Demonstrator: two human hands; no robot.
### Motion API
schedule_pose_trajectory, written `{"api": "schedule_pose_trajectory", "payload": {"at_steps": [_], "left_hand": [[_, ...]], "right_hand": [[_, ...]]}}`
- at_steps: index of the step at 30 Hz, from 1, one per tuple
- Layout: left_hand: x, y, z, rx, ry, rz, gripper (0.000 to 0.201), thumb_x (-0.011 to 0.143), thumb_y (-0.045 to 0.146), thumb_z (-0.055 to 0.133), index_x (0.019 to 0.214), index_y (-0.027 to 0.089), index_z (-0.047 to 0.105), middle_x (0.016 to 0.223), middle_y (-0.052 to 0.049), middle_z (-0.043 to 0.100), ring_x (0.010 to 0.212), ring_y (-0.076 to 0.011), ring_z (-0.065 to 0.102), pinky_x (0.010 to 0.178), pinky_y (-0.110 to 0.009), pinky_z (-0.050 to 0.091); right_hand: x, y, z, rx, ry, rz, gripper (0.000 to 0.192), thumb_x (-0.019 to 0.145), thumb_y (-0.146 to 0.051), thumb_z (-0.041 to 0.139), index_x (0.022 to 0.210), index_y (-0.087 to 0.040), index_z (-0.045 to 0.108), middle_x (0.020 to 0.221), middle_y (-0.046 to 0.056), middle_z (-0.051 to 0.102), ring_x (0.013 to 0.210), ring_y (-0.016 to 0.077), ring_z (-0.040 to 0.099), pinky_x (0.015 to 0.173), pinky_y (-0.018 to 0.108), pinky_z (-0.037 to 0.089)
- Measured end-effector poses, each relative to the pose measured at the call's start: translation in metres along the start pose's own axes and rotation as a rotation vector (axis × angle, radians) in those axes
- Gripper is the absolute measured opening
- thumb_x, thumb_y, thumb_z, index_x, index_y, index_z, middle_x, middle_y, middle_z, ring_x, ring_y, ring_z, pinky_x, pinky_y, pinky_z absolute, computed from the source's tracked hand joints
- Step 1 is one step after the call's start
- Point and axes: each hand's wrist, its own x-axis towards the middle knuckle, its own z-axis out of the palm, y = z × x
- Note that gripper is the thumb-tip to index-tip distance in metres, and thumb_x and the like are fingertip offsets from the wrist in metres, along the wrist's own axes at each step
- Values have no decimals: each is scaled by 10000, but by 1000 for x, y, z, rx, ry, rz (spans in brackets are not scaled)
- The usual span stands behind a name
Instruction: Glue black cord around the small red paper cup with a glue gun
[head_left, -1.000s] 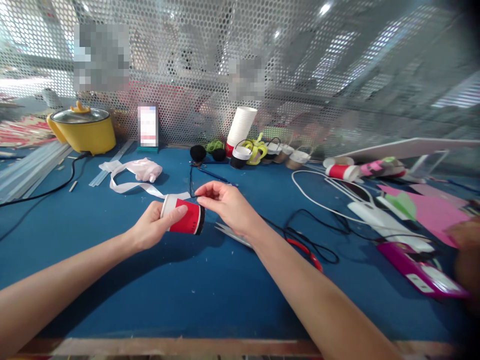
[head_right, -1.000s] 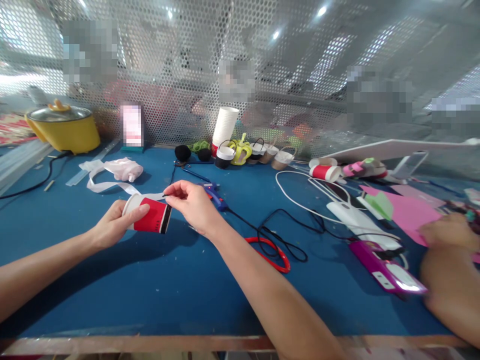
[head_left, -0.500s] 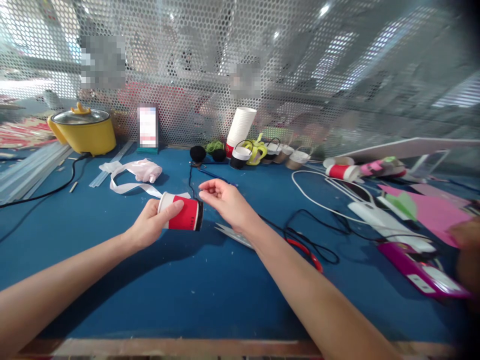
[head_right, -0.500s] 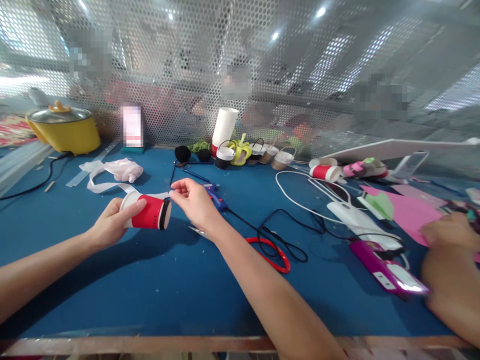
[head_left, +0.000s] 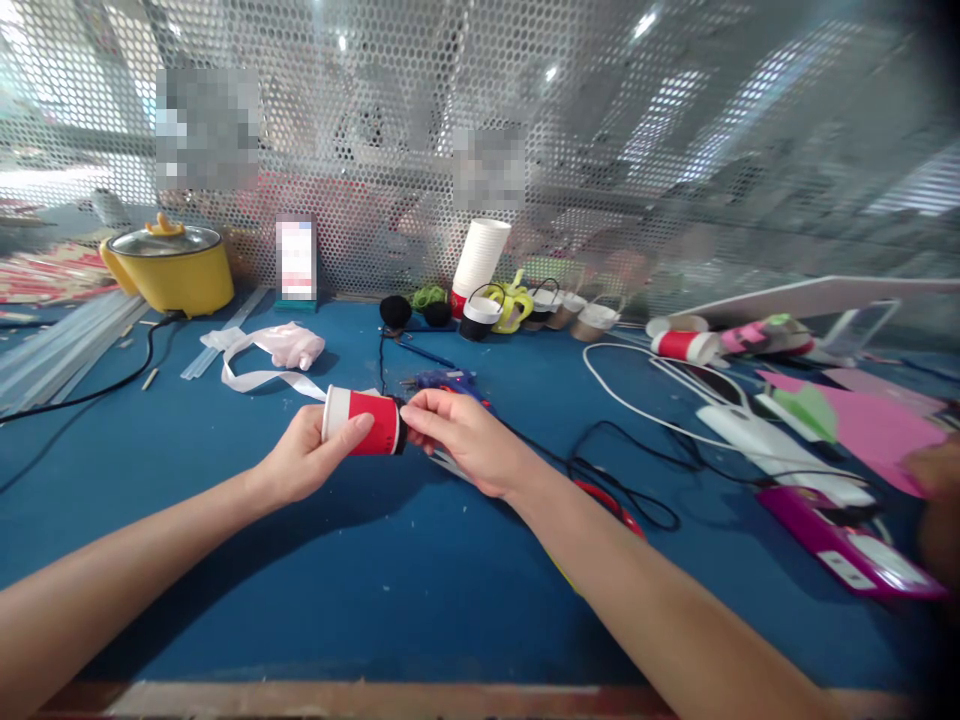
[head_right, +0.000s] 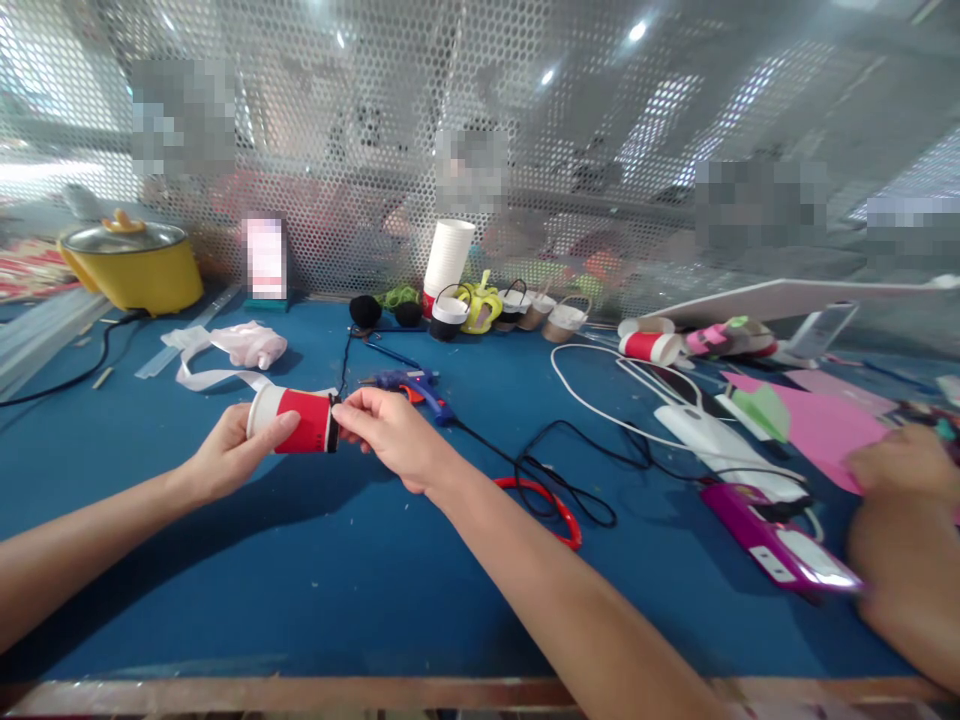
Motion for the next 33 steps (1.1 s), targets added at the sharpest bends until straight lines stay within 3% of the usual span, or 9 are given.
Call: {"api": "schedule_pose_trajectory", "payload": {"at_steps": [4, 8, 11, 15, 17, 19, 22, 27, 33], "left_hand": [[4, 7, 1, -134, 32, -104, 355, 720, 447, 616, 828, 115, 682, 700, -32, 669, 606, -124, 540, 579, -217, 412], [14, 15, 1, -461, -29, -389, 364, 676, 466, 649, 743, 109, 668, 660, -55, 668, 568, -135, 569, 555, -233, 431], [21, 17, 0, -523, -41, -547, 314, 663, 412, 665, 694, 100, 653, 625, -57, 656, 527, -126, 564, 514, -227, 424], [24, 13, 0, -400, 55, -467, 271, 619, 359, 712, 664, 100, 645, 561, -25, 628, 467, -92, 516, 458, -199, 364], [23, 9, 2, -353, 54, -411, 296, 614, 391, 712, 635, 104, 639, 539, -13, 615, 464, -86, 505, 456, -193, 347], [21, 6, 4, -331, 25, -362, 318, 612, 417, 707, 621, 108, 635, 541, -4, 609, 474, -80, 496, 468, -192, 344], [19, 1, 8, -329, 2, -308, 329, 603, 436, 703, 634, 118, 628, 572, 9, 606, 497, -71, 484, 492, -191, 349], [15, -3, 13, -251, -13, -256, 321, 574, 416, 713, 563, 133, 561, 502, 46, 515, 454, -52, 401, 451, -187, 297], [15, -3, 15, -181, 40, -275, 415, 529, 437, 714, 411, 149, 439, 391, 62, 386, 397, -32, 282, 388, -191, 201]], "right_hand": [[-10, -2, -1, -112, 74, -140, 207, 780, -355, 526, 689, -178, 470, 622, -41, 467, 552, 83, 399, 539, 231, 325], [-22, -8, 3, -335, 80, -281, 192, 809, -313, 493, 673, -184, 453, 632, -40, 439, 570, 90, 386, 543, 227, 324], [-24, -8, 5, -446, 31, -273, 181, 817, -292, 480, 672, -184, 465, 623, -38, 455, 568, 92, 398, 534, 221, 324], [-15, -8, -1, -489, 113, -200, 187, 838, -317, 454, 728, -176, 509, 663, -13, 529, 608, 112, 475, 570, 231, 378], [-8, -8, -5, -469, 228, -221, 199, 860, -319, 422, 803, -167, 538, 789, 28, 599, 733, 138, 542, 673, 253, 421], [-2, -9, -8, -473, 260, -220, 227, 880, -313, 392, 883, -158, 558, 912, 64, 629, 870, 162, 567, 786, 283, 422], [4, -10, -5, -484, 151, -170, 299, 904, -338, 349, 958, -147, 572, 954, 86, 646, 960, 183, 573, 863, 317, 409], [5, -15, 8, -385, -43, -281, 351, 921, -369, 321, 1037, -155, 574, 1073, 78, 629, 1034, 165, 560, 918, 304, 398], [-2, -17, 20, -476, -83, -378, 354, 924, -350, 310, 1092, -157, 556, 1095, 76, 628, 1014, 158, 575, 874, 290, 429]]}}
